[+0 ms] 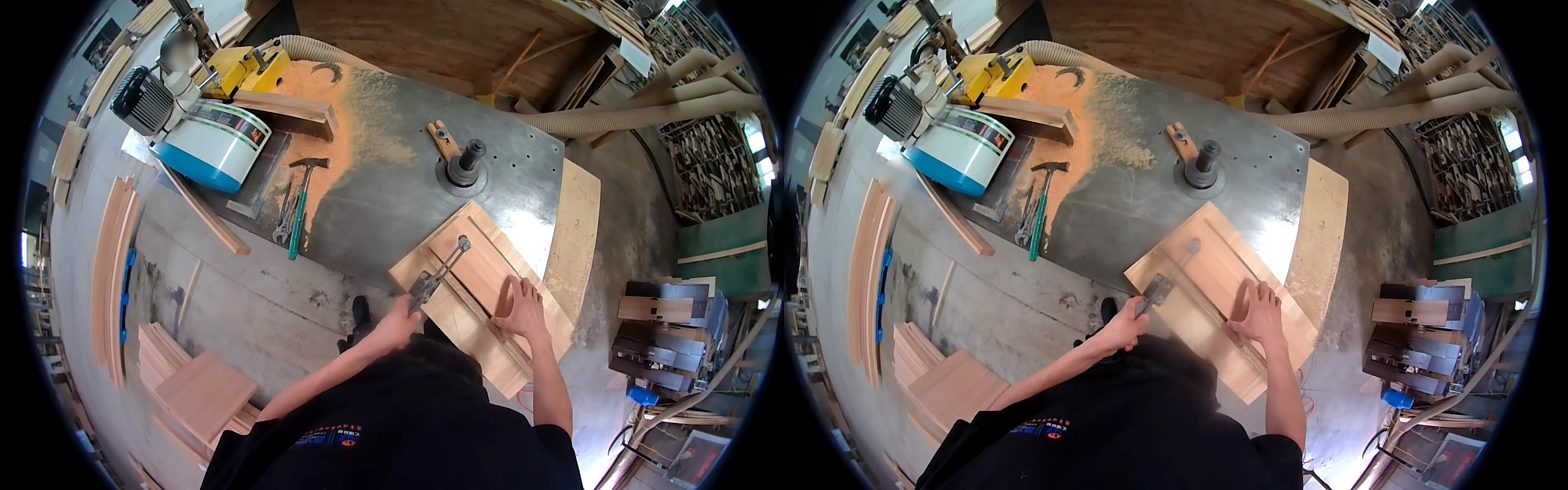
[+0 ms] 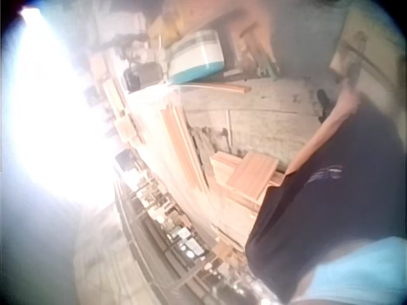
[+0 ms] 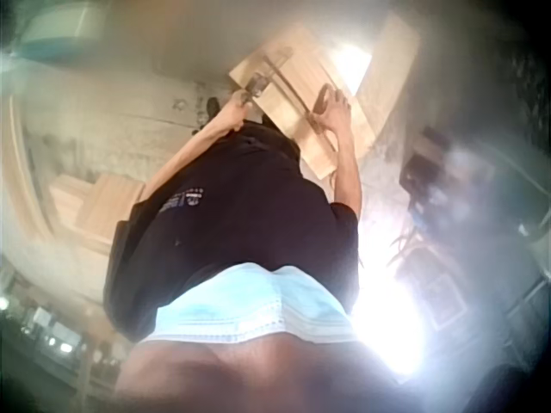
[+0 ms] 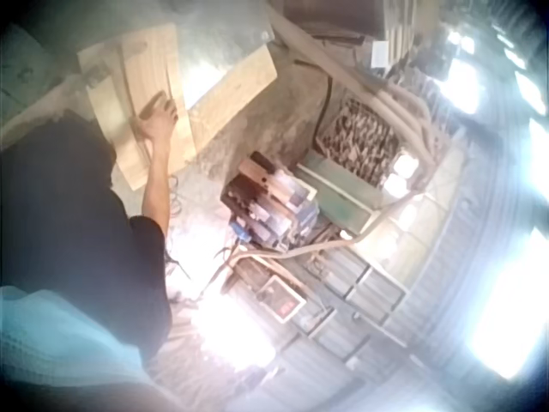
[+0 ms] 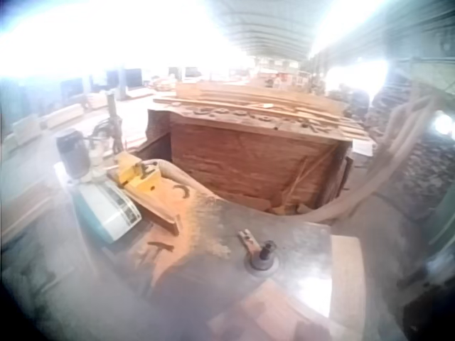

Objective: The person picks up a rectangular wooden plank and moves to a router table. They place the plank on a jig and push it through the router bit multiple times, flipping the plank to process different edges. The person repeats this process with several planks, stacking the finished pieces nearby.

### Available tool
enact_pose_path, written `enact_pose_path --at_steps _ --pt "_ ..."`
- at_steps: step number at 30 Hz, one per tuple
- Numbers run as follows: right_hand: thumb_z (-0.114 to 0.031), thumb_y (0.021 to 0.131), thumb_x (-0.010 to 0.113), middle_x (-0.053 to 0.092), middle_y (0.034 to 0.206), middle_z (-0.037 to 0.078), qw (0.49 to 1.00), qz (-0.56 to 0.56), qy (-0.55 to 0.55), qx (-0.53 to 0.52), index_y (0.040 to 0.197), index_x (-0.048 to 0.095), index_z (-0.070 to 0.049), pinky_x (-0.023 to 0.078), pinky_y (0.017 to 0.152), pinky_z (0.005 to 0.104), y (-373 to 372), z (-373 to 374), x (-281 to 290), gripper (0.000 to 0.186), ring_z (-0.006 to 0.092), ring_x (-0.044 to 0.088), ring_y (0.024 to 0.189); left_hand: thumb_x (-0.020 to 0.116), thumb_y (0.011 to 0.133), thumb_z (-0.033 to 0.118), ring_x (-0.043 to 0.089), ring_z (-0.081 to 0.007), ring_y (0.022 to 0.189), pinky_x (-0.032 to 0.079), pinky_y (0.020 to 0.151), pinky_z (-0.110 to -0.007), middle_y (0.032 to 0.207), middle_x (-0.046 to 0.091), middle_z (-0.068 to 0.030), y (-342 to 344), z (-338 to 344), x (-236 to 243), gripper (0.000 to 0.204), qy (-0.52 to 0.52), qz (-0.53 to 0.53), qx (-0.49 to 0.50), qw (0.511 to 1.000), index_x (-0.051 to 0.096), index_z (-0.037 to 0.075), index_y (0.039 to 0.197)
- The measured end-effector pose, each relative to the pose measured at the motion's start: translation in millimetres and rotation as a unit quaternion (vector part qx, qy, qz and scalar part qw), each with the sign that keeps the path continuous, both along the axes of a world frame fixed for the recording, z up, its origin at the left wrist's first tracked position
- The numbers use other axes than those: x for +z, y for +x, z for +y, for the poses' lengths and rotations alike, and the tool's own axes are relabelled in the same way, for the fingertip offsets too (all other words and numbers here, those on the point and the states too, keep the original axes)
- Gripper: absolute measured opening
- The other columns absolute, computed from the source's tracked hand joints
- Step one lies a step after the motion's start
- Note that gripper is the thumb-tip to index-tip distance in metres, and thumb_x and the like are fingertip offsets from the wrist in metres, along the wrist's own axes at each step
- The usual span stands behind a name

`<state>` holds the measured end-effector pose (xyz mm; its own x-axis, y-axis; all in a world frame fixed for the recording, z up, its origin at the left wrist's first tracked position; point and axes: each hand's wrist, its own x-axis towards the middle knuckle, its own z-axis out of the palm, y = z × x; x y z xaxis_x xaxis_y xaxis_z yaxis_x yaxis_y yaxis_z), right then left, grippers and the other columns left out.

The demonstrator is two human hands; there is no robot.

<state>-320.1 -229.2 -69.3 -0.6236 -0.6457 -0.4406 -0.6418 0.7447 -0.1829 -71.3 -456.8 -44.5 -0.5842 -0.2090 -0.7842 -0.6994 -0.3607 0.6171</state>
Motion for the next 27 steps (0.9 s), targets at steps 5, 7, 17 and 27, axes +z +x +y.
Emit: enact_pose_path --at_steps 5,7,17,27 --pt "-0.04 0.064 0.094 0.04 0.154 0.022 1.0 -0.002 -0.013 0.005 0.157 0.033 -0.016 0.033 0.12 0.0528 -2 -3 -6 0.114 0.0421 0.039 0.144 0.049 0.104 0.02 0.045 -0.0112 0.056 0.04 0.047 -0.028 0.085 0.052 -0.0053 -1 0 1 0.065 0.002 -0.005 -0.006 1.0 0.02 0.006 0.16" --pt "-0.04 0.065 0.094 0.04 0.154 0.022 1.0 -0.009 -0.014 0.016 0.157 0.033 -0.017 0.032 0.12 0.0535 -1 -1 -9 0.113 0.0422 0.038 0.144 0.049 0.104 0.02 0.045 -0.0111 0.056 0.04 0.046 -0.028 0.084 0.052 -0.0051 0 -1 0 0.065 0.004 -0.005 -0.006 1.0 0.02 0.006 0.16" --pt "-0.051 0.082 0.08 0.052 0.134 0.019 0.996 0.055 -0.076 -0.011 0.157 0.04 -0.021 0.042 0.104 0.0554 9 -9 -32 0.09 0.0402 0.051 0.124 0.056 0.102 0.031 0.068 -0.0504 0.089 0.053 0.082 -0.057 0.107 0.07 -0.0313 -1 7 -22 0.06 -0.227 -0.002 -0.084 0.97 0.035 0.001 0.149" --pt "-0.04 0.089 0.074 0.053 0.115 0.016 0.956 0.191 -0.202 -0.091 0.144 0.059 -0.02 0.042 0.099 0.0513 23 -23 -75 0.061 0.0371 0.051 0.11 0.06 0.101 0.039 0.068 -0.0505 0.094 0.053 0.082 -0.059 0.101 0.072 -0.0291 -12 17 -71 0.06 -0.488 0.121 -0.059 0.862 0.043 -0.001 0.143"
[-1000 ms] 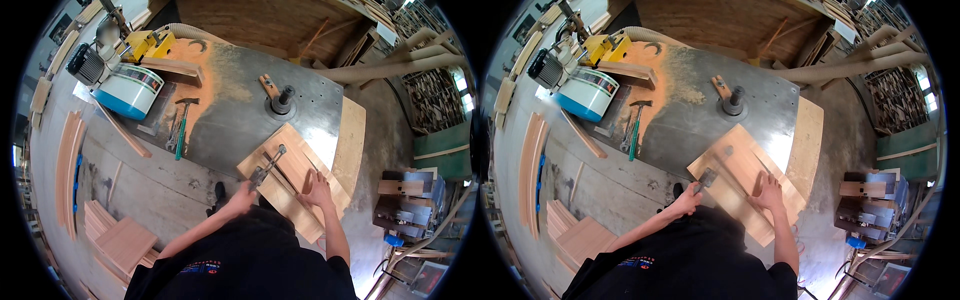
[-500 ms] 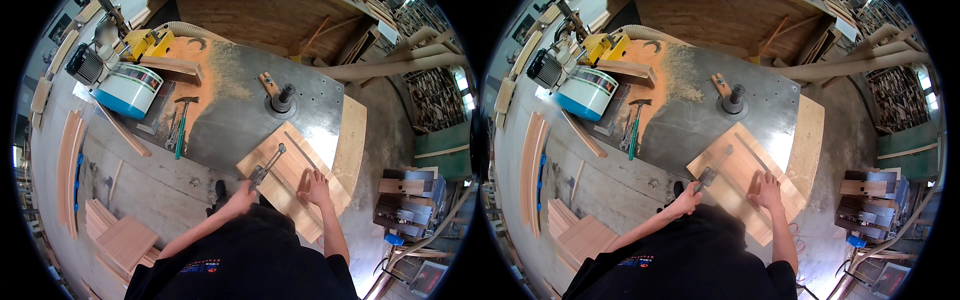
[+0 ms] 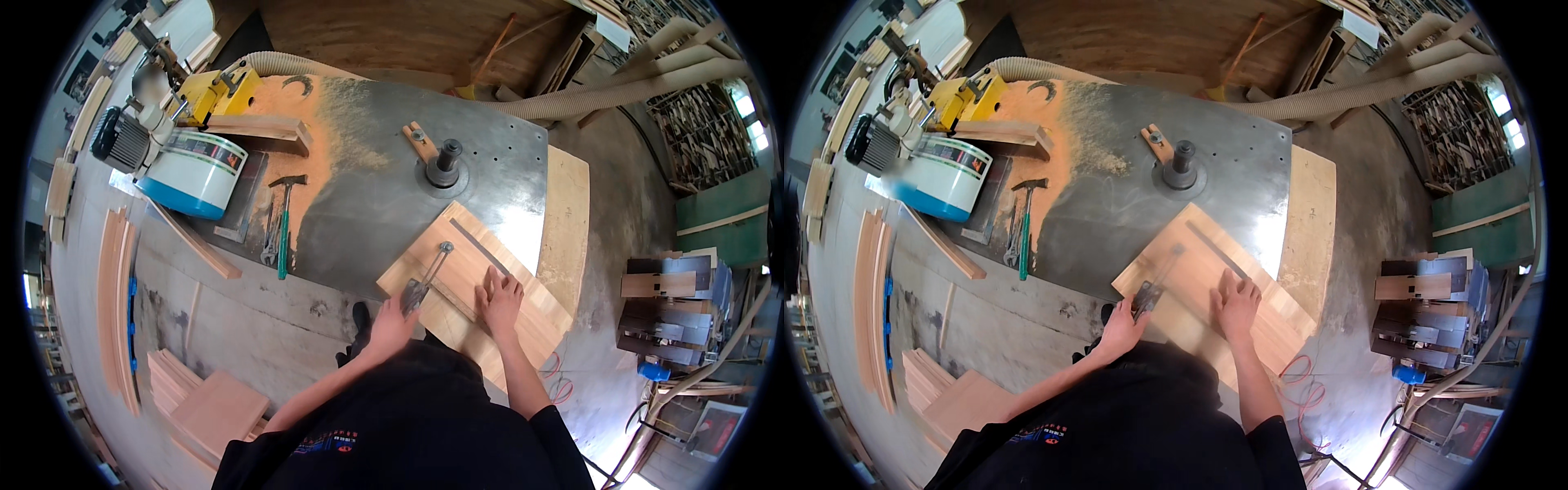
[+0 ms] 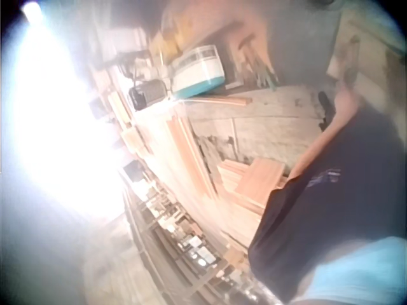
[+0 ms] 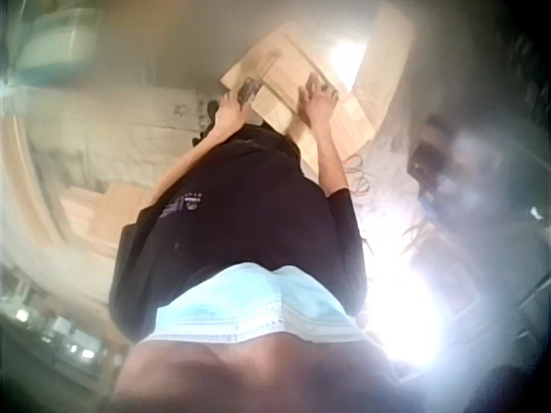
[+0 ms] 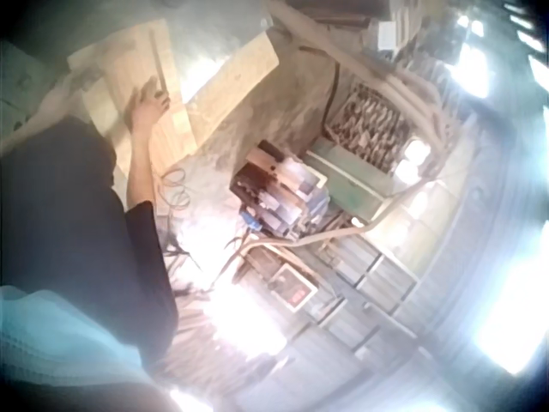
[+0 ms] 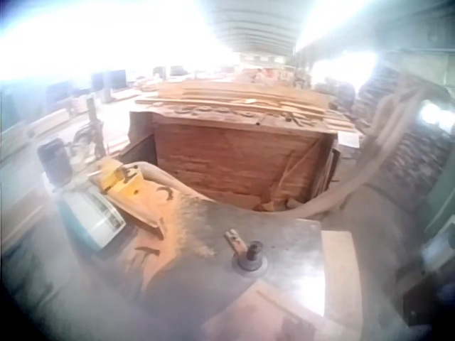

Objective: The person picks up a rectangular wooden plank and moves to a router table. They place the plank on a jig and push it through the router bit multiple times, flipping the plank to process different edges. The person repeats this process with several planks, stacking the finished pieces nearby.

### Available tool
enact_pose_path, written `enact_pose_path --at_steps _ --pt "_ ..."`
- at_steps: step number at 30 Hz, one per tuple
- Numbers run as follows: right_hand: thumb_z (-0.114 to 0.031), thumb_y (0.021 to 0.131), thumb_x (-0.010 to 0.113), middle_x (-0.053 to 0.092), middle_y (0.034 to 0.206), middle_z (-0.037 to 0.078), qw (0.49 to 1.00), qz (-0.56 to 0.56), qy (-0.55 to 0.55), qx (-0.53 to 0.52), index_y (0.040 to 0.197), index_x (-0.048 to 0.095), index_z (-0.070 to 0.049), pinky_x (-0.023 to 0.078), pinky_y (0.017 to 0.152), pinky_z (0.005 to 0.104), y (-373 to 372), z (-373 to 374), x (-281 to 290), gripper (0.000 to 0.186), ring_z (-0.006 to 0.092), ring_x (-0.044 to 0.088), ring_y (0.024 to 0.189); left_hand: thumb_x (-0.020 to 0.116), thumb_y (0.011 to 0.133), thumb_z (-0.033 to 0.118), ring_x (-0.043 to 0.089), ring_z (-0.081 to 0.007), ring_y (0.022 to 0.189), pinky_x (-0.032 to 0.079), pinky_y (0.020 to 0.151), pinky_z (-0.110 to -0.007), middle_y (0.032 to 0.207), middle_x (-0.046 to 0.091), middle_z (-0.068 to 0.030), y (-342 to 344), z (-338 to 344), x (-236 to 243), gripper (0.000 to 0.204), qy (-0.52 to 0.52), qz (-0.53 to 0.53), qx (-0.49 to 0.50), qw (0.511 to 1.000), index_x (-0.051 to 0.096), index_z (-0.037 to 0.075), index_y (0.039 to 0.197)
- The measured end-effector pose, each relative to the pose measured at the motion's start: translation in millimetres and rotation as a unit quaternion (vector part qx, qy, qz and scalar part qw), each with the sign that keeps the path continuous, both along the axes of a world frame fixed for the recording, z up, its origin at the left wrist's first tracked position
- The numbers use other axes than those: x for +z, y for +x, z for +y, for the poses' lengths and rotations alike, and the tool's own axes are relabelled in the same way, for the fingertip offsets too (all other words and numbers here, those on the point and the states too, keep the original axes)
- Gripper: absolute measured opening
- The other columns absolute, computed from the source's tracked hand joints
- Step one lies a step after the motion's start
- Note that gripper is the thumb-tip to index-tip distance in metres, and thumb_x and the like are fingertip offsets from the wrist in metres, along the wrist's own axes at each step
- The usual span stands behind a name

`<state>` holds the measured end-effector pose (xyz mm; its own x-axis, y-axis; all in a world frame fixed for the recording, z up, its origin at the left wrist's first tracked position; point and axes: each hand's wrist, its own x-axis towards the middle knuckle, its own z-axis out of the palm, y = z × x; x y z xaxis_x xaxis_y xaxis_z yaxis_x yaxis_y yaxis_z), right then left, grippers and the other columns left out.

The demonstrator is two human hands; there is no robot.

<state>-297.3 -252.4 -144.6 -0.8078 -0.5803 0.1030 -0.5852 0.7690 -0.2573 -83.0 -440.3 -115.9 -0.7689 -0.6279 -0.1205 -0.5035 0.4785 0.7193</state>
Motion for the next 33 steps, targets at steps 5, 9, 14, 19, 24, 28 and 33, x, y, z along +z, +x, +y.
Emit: enact_pose_path --at_steps 5,9,14,19,24,28,33 --pt "-0.034 0.089 0.072 0.054 0.121 0.016 0.998 0.055 -0.039 -0.021 0.141 0.06 -0.019 0.039 0.101 0.0539 -2 -10 -11 0.055 0.0378 0.05 0.116 0.059 0.102 0.042 0.069 -0.0476 0.095 0.054 0.083 -0.057 0.102 0.073 -0.0279 -16 -12 5 0.057 0.141 -0.144 -0.029 0.979 0.047 0.004 0.143" --pt "-0.032 0.092 0.068 0.055 0.119 0.016 0.998 0.038 -0.023 -0.044 0.143 0.06 -0.021 0.037 0.103 0.0548 -7 -27 -13 0.053 0.0367 0.051 0.115 0.057 0.103 0.046 0.069 -0.0471 0.097 0.054 0.085 -0.056 0.104 0.073 -0.0273 -27 -25 5 0.054 0.11 -0.143 -0.033 0.983 0.053 0.007 0.14" --pt "-0.033 0.093 0.065 0.055 0.116 0.015 0.997 0.055 -0.022 -0.057 0.144 0.059 -0.025 0.037 0.102 0.0535 -11 -53 -11 0.052 0.0355 0.051 0.113 0.056 0.102 0.049 0.069 -0.0487 0.095 0.054 0.083 -0.057 0.098 0.073 -0.0274 -42 -56 9 0.052 0.067 -0.157 -0.043 0.984 0.059 0.005 0.131" --pt "-0.033 0.092 0.065 0.055 0.117 0.014 0.994 0.067 -0.024 -0.083 0.145 0.058 -0.026 0.037 0.103 0.0522 -16 -80 -15 0.053 0.0357 0.05 0.114 0.056 0.103 0.046 0.069 -0.049 0.091 0.054 0.081 -0.057 0.093 0.073 -0.0276 -52 -90 10 0.049 0.041 -0.145 -0.072 0.986 0.061 0.004 0.127" --pt "-0.034 0.094 0.063 0.055 0.124 0.014 0.992 0.051 0.006 -0.114 0.147 0.057 -0.028 0.036 0.104 0.0524 -16 -94 -18 0.054 0.0347 0.05 0.116 0.054 0.104 0.044 0.069 -0.0485 0.09 0.055 0.081 -0.056 0.092 0.072 -0.0274 -60 -111 0 0.046 0.045 -0.147 -0.097 0.983 0.062 0.004 0.127" --pt "-0.029 0.093 0.062 0.054 0.126 0.015 0.99 0.028 0.001 -0.139 0.144 0.06 -0.026 0.036 0.105 0.0536 -18 -103 -6 0.052 0.0358 0.05 0.117 0.049 0.106 0.043 0.069 -0.0476 0.095 0.053 0.087 -0.057 0.098 0.073 -0.0261 -74 -119 2 0.046 0.064 -0.175 -0.115 0.976 0.058 0.004 0.129" --pt "-0.03 0.094 0.062 0.054 0.127 0.015 0.988 0.027 0.017 -0.151 0.148 0.057 -0.028 0.037 0.105 0.0525 -24 -109 -4 0.054 0.0353 0.05 0.118 0.049 0.106 0.041 0.069 -0.0459 0.092 0.054 0.084 -0.055 0.096 0.073 -0.0243 -87 -129 3 0.044 0.068 -0.187 -0.142 0.97 0.056 0.005 0.13"
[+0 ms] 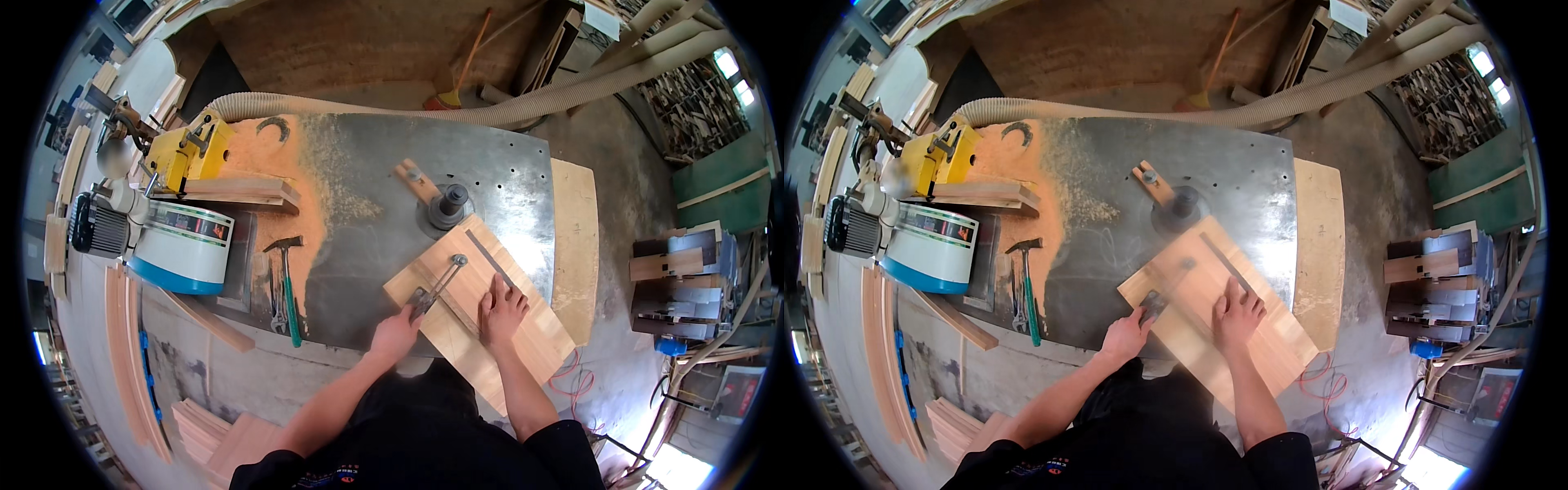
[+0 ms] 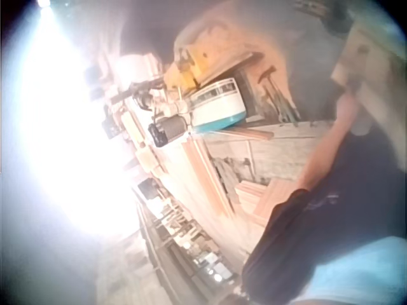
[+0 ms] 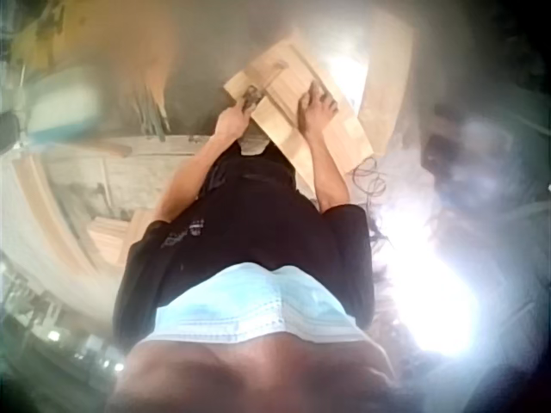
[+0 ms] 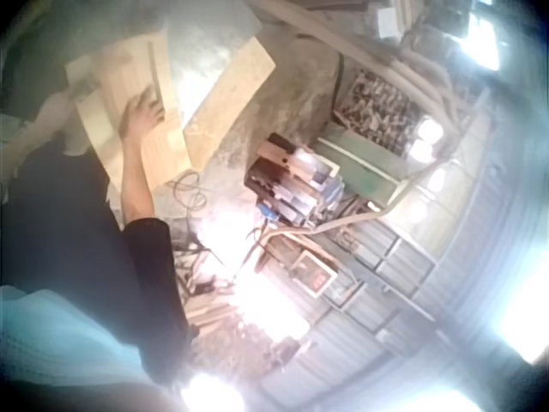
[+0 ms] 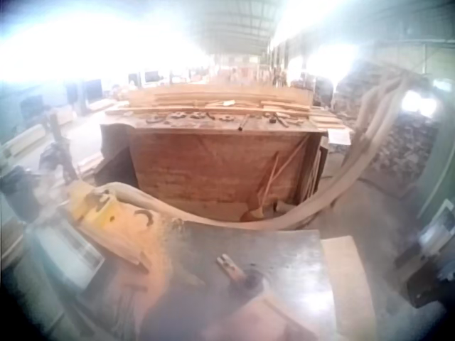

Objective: The person picks up a rectangular wooden plank and moves to a router table. They place the plank on a jig and push it through the router bit multiple times, flipping the plank to process different edges. The person repeats this process with several planks, stacking the finished pieces nearby.

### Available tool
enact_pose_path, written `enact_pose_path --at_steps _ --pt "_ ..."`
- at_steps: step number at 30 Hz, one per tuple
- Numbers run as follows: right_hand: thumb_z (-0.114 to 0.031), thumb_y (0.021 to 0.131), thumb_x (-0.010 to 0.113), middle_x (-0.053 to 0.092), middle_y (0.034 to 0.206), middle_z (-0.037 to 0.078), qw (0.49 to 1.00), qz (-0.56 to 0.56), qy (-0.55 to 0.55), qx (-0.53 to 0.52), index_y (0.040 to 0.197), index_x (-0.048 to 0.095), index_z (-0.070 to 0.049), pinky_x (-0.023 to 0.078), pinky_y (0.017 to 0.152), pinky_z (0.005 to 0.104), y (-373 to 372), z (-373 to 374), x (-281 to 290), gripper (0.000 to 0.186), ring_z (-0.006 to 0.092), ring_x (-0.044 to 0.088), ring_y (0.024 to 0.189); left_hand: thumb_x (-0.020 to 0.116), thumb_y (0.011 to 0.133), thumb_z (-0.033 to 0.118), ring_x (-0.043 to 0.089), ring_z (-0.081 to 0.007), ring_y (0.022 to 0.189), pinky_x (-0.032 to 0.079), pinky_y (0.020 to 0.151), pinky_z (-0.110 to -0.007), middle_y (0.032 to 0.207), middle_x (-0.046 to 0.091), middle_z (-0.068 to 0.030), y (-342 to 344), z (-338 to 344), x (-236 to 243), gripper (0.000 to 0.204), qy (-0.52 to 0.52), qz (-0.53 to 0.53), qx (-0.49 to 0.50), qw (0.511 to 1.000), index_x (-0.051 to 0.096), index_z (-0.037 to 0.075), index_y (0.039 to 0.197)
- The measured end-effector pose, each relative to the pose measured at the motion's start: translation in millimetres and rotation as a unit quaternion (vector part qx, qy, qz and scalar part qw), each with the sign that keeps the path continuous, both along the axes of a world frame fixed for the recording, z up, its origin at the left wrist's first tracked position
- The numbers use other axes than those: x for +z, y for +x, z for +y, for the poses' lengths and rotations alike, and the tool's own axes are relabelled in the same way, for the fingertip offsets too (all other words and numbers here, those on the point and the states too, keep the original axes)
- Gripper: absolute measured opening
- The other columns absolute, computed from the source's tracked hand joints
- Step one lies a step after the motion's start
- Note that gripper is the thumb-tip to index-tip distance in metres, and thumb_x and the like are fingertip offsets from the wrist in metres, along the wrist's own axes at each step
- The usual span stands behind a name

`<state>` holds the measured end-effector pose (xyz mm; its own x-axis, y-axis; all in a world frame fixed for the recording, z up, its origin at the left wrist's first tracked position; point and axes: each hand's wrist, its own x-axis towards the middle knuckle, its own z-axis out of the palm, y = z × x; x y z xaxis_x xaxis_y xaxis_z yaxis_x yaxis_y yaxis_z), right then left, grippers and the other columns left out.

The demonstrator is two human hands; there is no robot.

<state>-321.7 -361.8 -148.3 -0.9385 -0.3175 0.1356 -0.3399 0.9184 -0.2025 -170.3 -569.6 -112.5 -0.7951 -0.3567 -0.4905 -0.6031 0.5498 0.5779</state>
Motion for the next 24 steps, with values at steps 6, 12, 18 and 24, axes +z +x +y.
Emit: enact_pose_path --at_steps 6,12,18,24 --pt "-0.029 0.093 0.063 0.055 0.126 0.015 1.0 0.012 0.002 -0.013 0.147 0.058 -0.026 0.038 0.103 0.0516 -8 -4 -1 0.054 0.0355 0.051 0.115 0.05 0.106 0.039 0.07 -0.0445 0.088 0.056 0.078 -0.054 0.092 0.073 -0.0226 -15 -9 -1 0.04 0.003 0.015 -0.02 1.0 0.055 0.006 0.127" --pt "-0.027 0.092 0.063 0.055 0.126 0.015 0.999 0.016 -0.002 -0.03 0.145 0.059 -0.025 0.038 0.103 0.052 -15 -7 -6 0.053 0.0358 0.05 0.114 0.051 0.106 0.039 0.07 -0.0435 0.083 0.056 0.074 -0.054 0.088 0.072 -0.023 -26 -15 -4 0.039 -0.003 0.029 -0.042 0.999 0.055 0.004 0.123" --pt "-0.028 0.094 0.061 0.055 0.125 0.016 0.999 0.016 0.009 -0.043 0.146 0.058 -0.026 0.039 0.101 0.0519 -21 -5 -8 0.053 0.0368 0.05 0.114 0.051 0.106 0.04 0.07 -0.0441 0.081 0.056 0.074 -0.055 0.086 0.072 -0.0234 -41 -21 1 0.039 -0.003 0.021 -0.065 0.998 0.055 0.003 0.121" --pt "-0.03 0.095 0.062 0.056 0.123 0.015 0.998 0.026 0.018 -0.056 0.149 0.056 -0.027 0.039 0.1 0.051 -30 0 -16 0.054 0.0359 0.05 0.113 0.05 0.106 0.041 0.07 -0.0443 0.08 0.057 0.074 -0.054 0.084 0.072 -0.0239 -56 -25 -4 0.041 -0.021 0.027 -0.087 0.996 0.056 0.003 0.121"
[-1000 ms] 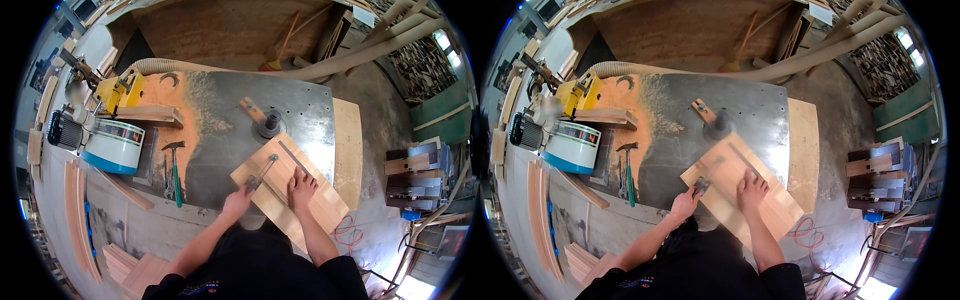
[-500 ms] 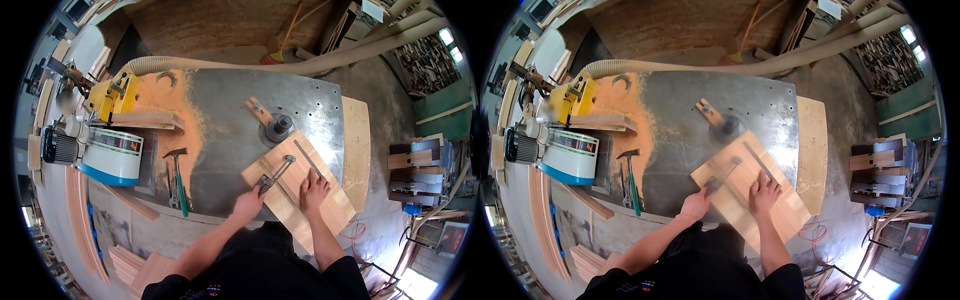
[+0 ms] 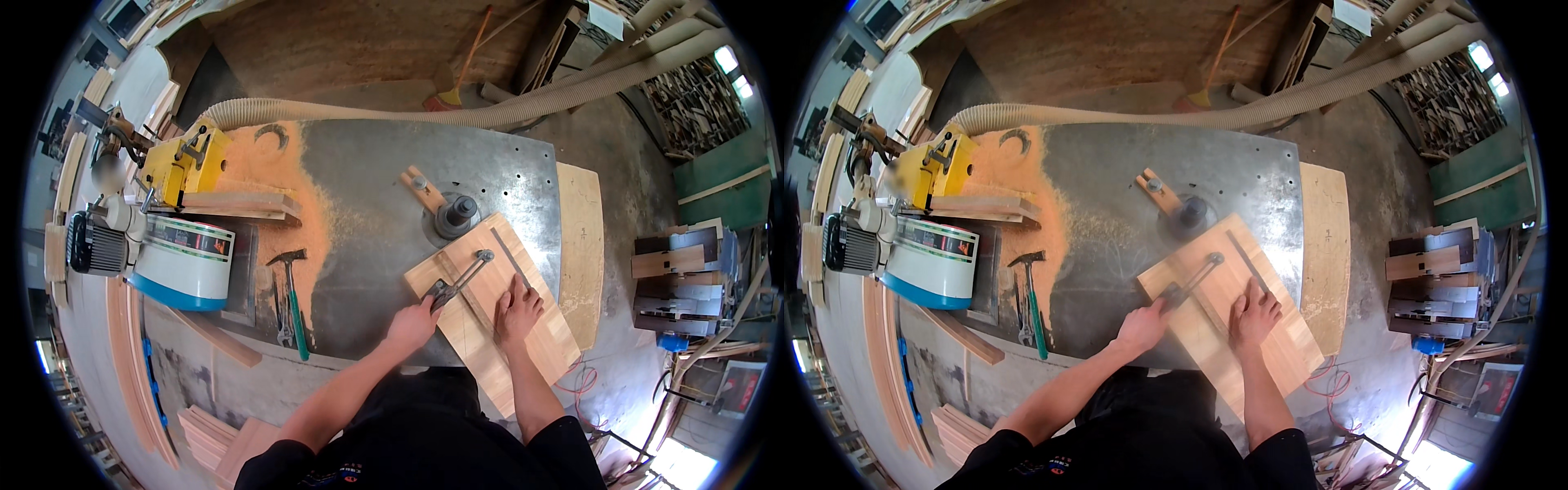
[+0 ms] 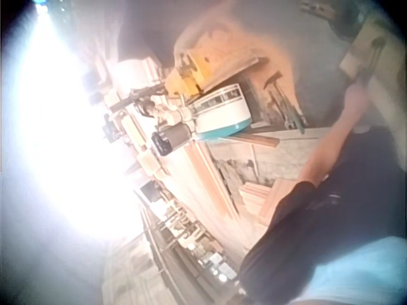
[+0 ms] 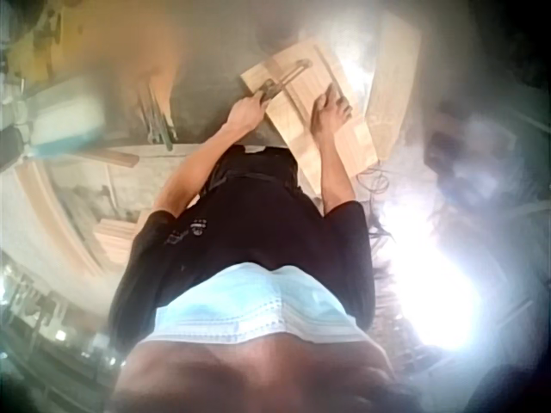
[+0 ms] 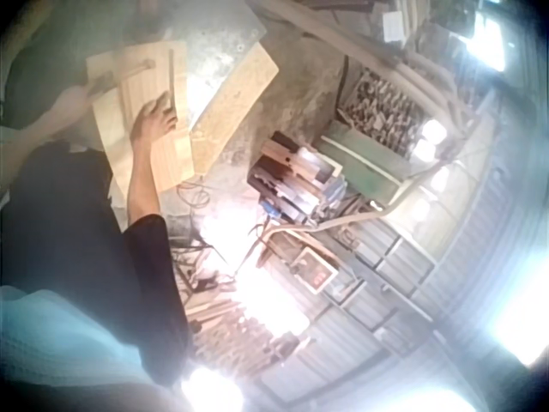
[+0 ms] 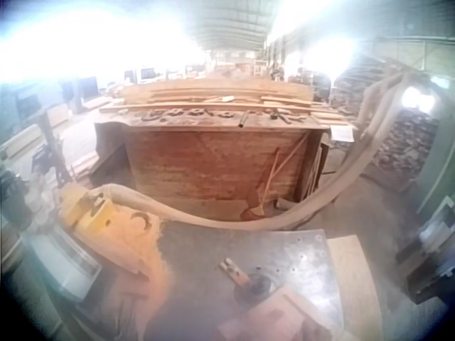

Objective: The person picks up a rectangular wooden plank and moves to a router table. They place the plank on a jig and push it through the router bit multiple times, flipping the plank to process different edges. The person repeats this process with several planks, stacking the finished pieces nearby.

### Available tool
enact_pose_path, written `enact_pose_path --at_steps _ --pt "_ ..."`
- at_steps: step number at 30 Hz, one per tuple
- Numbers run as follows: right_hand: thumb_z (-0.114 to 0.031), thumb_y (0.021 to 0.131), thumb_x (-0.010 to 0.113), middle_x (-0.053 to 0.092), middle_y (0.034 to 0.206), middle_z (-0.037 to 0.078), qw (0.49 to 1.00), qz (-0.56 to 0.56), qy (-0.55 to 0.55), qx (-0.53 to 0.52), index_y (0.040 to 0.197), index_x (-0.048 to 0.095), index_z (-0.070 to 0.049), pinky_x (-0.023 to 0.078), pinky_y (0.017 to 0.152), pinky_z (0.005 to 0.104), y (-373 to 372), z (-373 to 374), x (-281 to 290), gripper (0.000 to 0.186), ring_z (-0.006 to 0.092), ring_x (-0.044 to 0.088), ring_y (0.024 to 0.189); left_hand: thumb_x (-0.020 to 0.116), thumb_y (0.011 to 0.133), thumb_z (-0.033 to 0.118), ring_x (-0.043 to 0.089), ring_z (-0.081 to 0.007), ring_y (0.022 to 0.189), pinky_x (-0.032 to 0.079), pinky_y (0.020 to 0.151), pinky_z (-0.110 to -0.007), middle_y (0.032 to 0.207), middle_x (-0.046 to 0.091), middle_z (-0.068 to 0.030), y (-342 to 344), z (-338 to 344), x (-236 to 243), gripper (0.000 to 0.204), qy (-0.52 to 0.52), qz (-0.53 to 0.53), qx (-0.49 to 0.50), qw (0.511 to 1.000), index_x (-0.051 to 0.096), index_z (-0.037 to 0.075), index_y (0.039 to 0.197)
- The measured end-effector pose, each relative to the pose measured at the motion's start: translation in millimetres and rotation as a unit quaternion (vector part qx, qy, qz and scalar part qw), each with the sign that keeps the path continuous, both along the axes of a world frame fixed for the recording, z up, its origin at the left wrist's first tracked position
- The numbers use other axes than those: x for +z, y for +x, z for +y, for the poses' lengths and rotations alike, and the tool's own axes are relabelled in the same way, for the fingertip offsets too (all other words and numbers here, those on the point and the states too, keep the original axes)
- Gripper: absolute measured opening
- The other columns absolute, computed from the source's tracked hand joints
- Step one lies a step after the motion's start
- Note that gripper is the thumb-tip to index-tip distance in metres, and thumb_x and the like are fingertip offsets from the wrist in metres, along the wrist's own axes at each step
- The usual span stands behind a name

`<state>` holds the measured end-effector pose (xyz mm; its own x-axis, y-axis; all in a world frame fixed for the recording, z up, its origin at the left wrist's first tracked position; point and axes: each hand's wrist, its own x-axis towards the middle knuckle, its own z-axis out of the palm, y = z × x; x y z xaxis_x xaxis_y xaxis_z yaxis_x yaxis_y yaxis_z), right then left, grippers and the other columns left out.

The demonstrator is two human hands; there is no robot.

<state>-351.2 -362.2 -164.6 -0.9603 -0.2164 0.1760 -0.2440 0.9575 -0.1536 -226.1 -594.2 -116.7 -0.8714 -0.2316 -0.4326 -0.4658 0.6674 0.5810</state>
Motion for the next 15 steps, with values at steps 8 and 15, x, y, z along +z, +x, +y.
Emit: enact_pose_path --at_steps 8,15 --pt "-0.031 0.096 0.062 0.057 0.123 0.015 1.0 -0.009 0.007 -0.029 0.15 0.055 -0.027 0.039 0.1 0.0505 -7 1 2 0.054 0.0343 0.051 0.114 0.048 0.107 0.043 0.071 -0.0438 0.082 0.057 0.076 -0.055 0.085 0.072 -0.024 -21 -3 -2 0.042 0.0 -0.004 -0.019 1.0 0.057 0.004 0.12" --pt "-0.033 0.096 0.06 0.056 0.123 0.016 0.999 0.009 -0.005 -0.039 0.148 0.055 -0.027 0.038 0.099 0.0517 -16 7 -4 0.053 0.0366 0.05 0.114 0.046 0.107 0.045 0.071 -0.0429 0.088 0.057 0.08 -0.054 0.091 0.073 -0.0235 -42 -4 2 0.045 0.004 -0.028 -0.039 0.999 0.058 0.004 0.121"
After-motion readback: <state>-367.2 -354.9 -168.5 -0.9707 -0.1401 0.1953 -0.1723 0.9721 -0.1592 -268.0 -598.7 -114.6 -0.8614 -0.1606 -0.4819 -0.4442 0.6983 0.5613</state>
